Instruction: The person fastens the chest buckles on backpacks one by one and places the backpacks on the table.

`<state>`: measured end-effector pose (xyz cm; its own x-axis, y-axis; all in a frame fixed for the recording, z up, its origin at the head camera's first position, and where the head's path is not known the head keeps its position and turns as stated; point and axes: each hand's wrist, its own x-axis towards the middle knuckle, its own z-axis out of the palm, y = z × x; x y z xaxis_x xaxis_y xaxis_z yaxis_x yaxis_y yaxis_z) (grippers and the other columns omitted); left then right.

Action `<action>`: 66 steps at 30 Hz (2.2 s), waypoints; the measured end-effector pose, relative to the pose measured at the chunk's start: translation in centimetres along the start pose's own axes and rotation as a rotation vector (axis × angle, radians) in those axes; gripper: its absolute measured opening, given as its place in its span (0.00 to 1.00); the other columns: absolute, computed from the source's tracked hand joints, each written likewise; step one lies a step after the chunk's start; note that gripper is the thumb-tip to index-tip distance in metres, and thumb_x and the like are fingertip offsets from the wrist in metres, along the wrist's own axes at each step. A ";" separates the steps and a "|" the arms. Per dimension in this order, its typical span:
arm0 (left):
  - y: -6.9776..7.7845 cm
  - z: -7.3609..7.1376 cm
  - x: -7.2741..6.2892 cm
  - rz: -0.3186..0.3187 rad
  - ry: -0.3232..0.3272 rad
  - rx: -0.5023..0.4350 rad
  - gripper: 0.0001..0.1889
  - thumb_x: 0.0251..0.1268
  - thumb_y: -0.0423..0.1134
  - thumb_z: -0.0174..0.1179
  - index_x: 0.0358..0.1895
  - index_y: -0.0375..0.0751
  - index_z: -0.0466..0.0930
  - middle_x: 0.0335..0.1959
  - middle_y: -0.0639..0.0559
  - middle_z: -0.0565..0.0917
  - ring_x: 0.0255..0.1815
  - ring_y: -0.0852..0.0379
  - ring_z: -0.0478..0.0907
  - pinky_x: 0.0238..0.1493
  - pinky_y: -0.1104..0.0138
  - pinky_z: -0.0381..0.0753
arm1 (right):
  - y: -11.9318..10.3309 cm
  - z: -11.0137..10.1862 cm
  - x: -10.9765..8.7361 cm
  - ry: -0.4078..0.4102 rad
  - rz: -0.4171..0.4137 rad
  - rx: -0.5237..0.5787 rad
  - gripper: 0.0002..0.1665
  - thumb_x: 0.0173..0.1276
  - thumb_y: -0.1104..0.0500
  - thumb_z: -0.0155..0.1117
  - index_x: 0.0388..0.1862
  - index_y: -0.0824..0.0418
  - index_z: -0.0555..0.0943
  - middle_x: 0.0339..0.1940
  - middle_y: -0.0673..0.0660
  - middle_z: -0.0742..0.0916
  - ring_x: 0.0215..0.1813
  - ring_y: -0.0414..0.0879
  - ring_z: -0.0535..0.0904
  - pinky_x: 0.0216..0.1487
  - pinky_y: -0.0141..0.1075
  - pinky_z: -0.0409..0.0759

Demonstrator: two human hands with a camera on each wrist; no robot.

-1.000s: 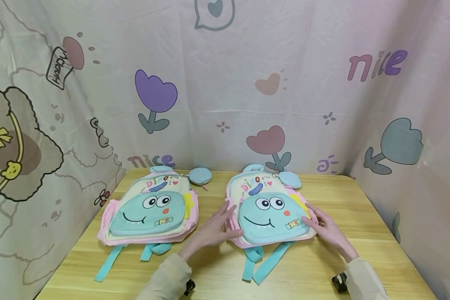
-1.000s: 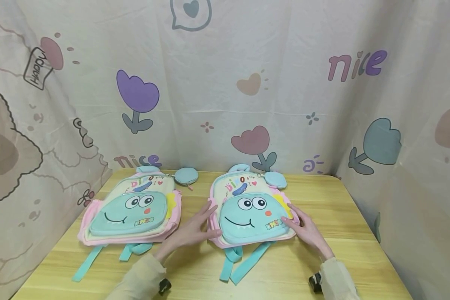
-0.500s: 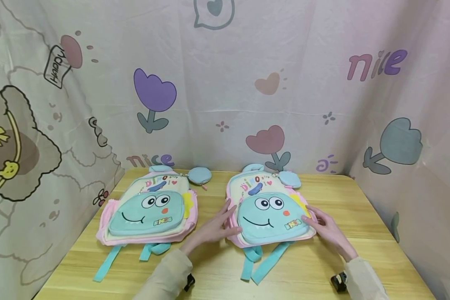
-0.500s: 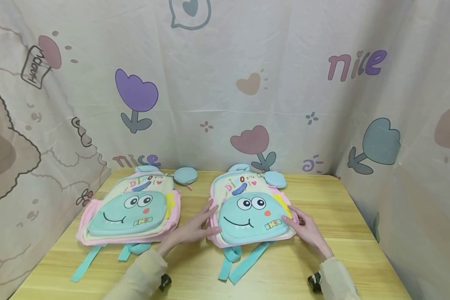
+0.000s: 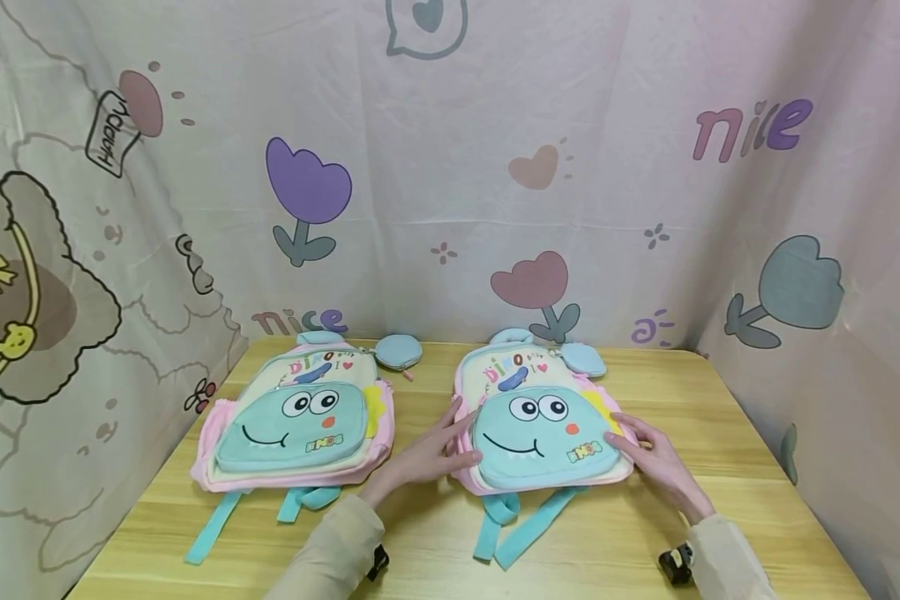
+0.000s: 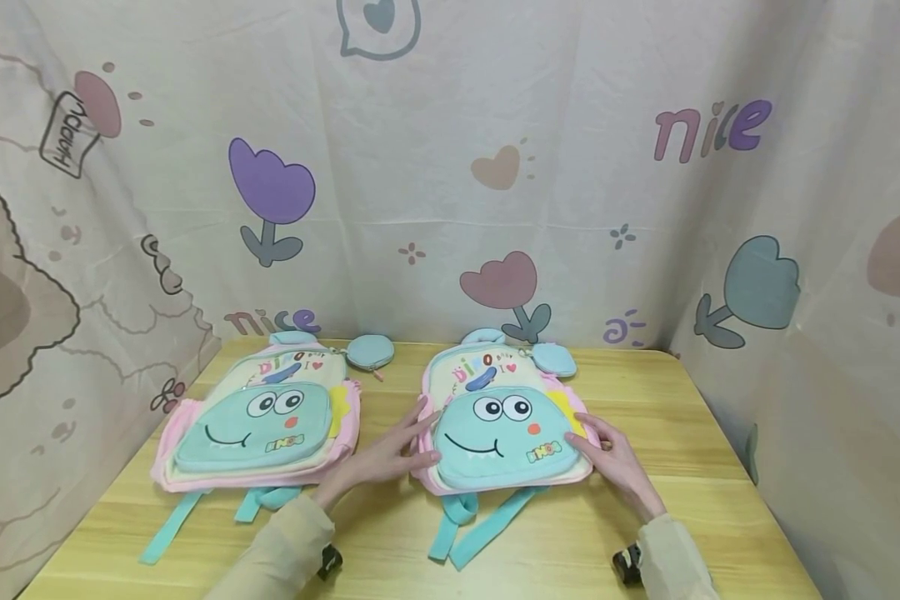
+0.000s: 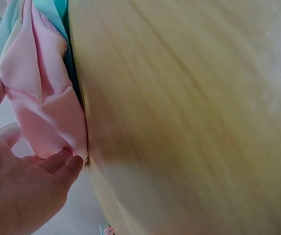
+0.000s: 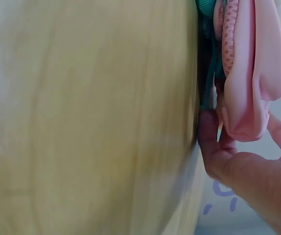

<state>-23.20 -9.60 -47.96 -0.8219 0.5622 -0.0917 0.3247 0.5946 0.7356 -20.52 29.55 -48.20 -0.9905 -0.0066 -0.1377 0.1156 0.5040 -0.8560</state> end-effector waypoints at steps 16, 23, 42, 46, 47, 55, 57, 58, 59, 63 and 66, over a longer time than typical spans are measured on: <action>0.3 0.1 0.0 0.000 -0.003 0.016 0.38 0.71 0.64 0.54 0.80 0.60 0.55 0.85 0.48 0.34 0.82 0.35 0.51 0.75 0.40 0.62 | -0.2 0.2 0.3 -0.043 0.073 0.315 0.36 0.74 0.49 0.62 0.74 0.62 0.64 0.76 0.66 0.63 0.44 0.36 0.81 0.45 0.28 0.81; 0.3 0.3 0.1 -0.004 0.002 -0.001 0.39 0.70 0.66 0.54 0.80 0.60 0.55 0.85 0.47 0.33 0.82 0.35 0.53 0.75 0.41 0.63 | -0.6 0.2 0.2 -0.037 0.072 0.364 0.28 0.75 0.50 0.62 0.68 0.58 0.69 0.66 0.63 0.71 0.43 0.38 0.83 0.44 0.30 0.82; 1.4 1.2 0.4 0.004 0.036 0.015 0.39 0.68 0.68 0.54 0.80 0.63 0.56 0.85 0.42 0.38 0.83 0.32 0.44 0.73 0.32 0.57 | -2.2 0.8 -0.6 0.021 -0.106 0.590 0.11 0.72 0.65 0.62 0.43 0.49 0.74 0.39 0.48 0.86 0.35 0.42 0.88 0.34 0.35 0.87; 1.6 1.3 0.5 -0.007 0.046 0.049 0.39 0.69 0.69 0.52 0.80 0.64 0.55 0.84 0.44 0.45 0.82 0.32 0.42 0.72 0.31 0.57 | -2.8 0.9 -0.7 0.037 -0.169 0.642 0.12 0.72 0.68 0.61 0.43 0.51 0.74 0.38 0.49 0.86 0.34 0.42 0.88 0.33 0.34 0.87; 1.6 1.3 0.5 -0.009 0.049 0.057 0.39 0.69 0.69 0.51 0.80 0.64 0.55 0.84 0.44 0.46 0.82 0.32 0.43 0.71 0.31 0.58 | -2.9 0.9 -0.7 0.038 -0.184 0.653 0.12 0.72 0.69 0.60 0.43 0.52 0.74 0.37 0.49 0.86 0.34 0.42 0.88 0.32 0.34 0.87; 2.2 1.1 0.6 -0.008 0.122 0.092 0.38 0.69 0.67 0.53 0.79 0.62 0.58 0.78 0.44 0.59 0.73 0.38 0.53 0.68 0.39 0.65 | -4.1 0.7 -1.0 0.068 -0.253 0.681 0.11 0.73 0.70 0.57 0.43 0.54 0.72 0.36 0.51 0.86 0.33 0.42 0.89 0.31 0.33 0.86; 2.3 1.1 0.6 -0.012 0.138 0.112 0.37 0.70 0.67 0.53 0.79 0.62 0.59 0.78 0.45 0.60 0.71 0.38 0.54 0.66 0.40 0.65 | -4.5 0.6 -1.0 0.072 -0.272 0.688 0.12 0.73 0.71 0.57 0.43 0.55 0.72 0.36 0.51 0.86 0.32 0.42 0.89 0.30 0.33 0.86; 2.4 1.1 0.6 -0.014 0.146 0.123 0.37 0.70 0.66 0.53 0.79 0.62 0.59 0.77 0.45 0.61 0.71 0.38 0.55 0.66 0.40 0.65 | -4.6 0.6 -1.0 0.074 -0.286 0.694 0.12 0.72 0.72 0.57 0.43 0.55 0.72 0.35 0.51 0.86 0.31 0.43 0.89 0.30 0.34 0.86; 2.4 1.1 0.6 -0.014 0.154 0.133 0.36 0.70 0.66 0.53 0.79 0.62 0.59 0.77 0.45 0.61 0.70 0.38 0.55 0.65 0.40 0.65 | -4.8 0.5 -1.0 0.075 -0.297 0.698 0.12 0.72 0.72 0.56 0.42 0.55 0.72 0.35 0.52 0.87 0.31 0.42 0.88 0.29 0.34 0.86; 2.7 1.1 0.7 -0.005 0.185 0.164 0.35 0.71 0.66 0.53 0.78 0.63 0.60 0.77 0.46 0.62 0.67 0.39 0.57 0.64 0.41 0.63 | -5.4 0.2 -0.9 0.077 -0.341 0.698 0.13 0.72 0.74 0.55 0.42 0.56 0.72 0.34 0.51 0.87 0.29 0.42 0.88 0.28 0.33 0.85; 3.1 1.1 0.7 0.007 0.201 0.178 0.35 0.70 0.66 0.53 0.78 0.62 0.61 0.77 0.47 0.63 0.65 0.40 0.58 0.65 0.42 0.62 | -6.0 0.1 -0.9 0.082 -0.363 0.695 0.14 0.71 0.75 0.54 0.42 0.56 0.72 0.34 0.51 0.87 0.28 0.42 0.88 0.27 0.33 0.85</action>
<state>-22.28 -6.73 -46.53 -0.8900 0.4518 0.0615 0.3935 0.6929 0.6042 -20.33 26.48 -42.99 -0.9744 0.0097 0.2245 -0.2228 -0.1729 -0.9594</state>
